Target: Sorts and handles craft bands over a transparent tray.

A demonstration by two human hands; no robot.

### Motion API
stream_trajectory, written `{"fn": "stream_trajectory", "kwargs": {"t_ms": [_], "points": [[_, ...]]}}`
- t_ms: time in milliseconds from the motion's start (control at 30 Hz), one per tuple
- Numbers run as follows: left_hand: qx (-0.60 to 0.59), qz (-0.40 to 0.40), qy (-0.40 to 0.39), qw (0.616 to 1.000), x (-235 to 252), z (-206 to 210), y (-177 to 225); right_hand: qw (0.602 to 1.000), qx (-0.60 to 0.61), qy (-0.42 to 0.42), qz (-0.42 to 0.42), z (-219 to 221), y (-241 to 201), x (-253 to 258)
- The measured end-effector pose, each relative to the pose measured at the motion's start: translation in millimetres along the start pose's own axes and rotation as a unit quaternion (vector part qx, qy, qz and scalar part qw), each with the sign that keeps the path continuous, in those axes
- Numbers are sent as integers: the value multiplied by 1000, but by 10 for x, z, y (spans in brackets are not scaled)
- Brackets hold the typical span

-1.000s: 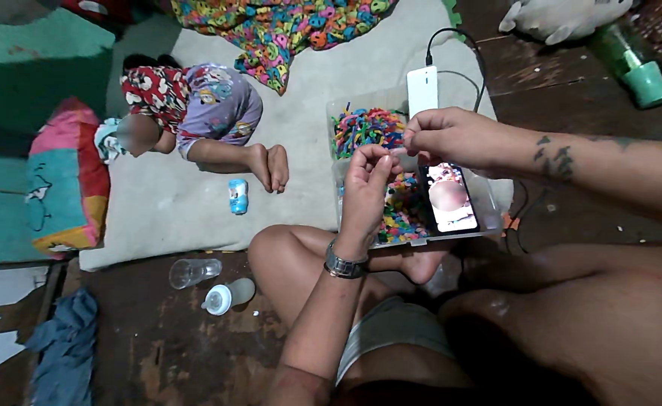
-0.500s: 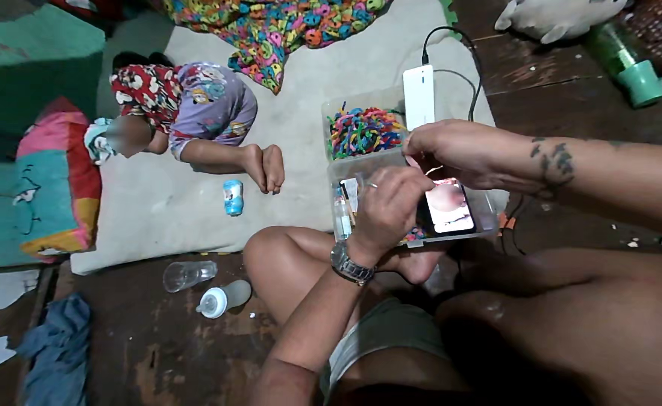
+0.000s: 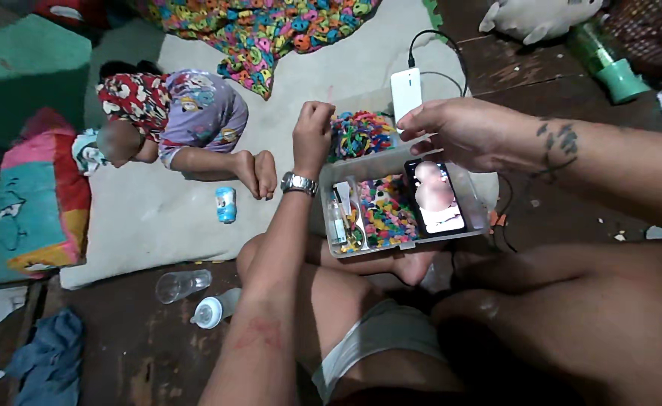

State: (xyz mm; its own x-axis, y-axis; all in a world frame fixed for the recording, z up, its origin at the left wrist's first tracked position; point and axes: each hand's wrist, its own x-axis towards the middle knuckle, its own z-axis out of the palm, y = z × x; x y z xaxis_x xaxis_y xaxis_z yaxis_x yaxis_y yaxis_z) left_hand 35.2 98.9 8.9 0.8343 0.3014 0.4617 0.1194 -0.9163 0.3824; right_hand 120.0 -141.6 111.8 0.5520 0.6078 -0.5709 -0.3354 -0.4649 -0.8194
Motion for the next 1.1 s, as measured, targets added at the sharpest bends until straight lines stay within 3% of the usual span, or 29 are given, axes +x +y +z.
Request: {"fn": "stream_trajectory", "kwargs": {"t_ms": [100,267,400,600,767,933,1100], "points": [[24,-91,-190,977,163,-26,-107,1000,5,-4,1,-46,20,36],[27,-73,-208,975,48,54,69,999,26,-16,14,-64,31,65],[95,-171,-307,931,118,286,61,999,8,-37,15,23,3,9],[55,-57,-454,888,359,616,158,999,9,-33,-5,-27,-34,7],[135,-115,-446,877,316,644,-79,1000,25,-3,-5,-137,-22,19],[85,-92,-571,811,452,445,84,999,36,-2,5,-173,28,47],[-21,-122,-500,857,514,165,-28,1000,26,-8,-2,-143,15,20]]}}
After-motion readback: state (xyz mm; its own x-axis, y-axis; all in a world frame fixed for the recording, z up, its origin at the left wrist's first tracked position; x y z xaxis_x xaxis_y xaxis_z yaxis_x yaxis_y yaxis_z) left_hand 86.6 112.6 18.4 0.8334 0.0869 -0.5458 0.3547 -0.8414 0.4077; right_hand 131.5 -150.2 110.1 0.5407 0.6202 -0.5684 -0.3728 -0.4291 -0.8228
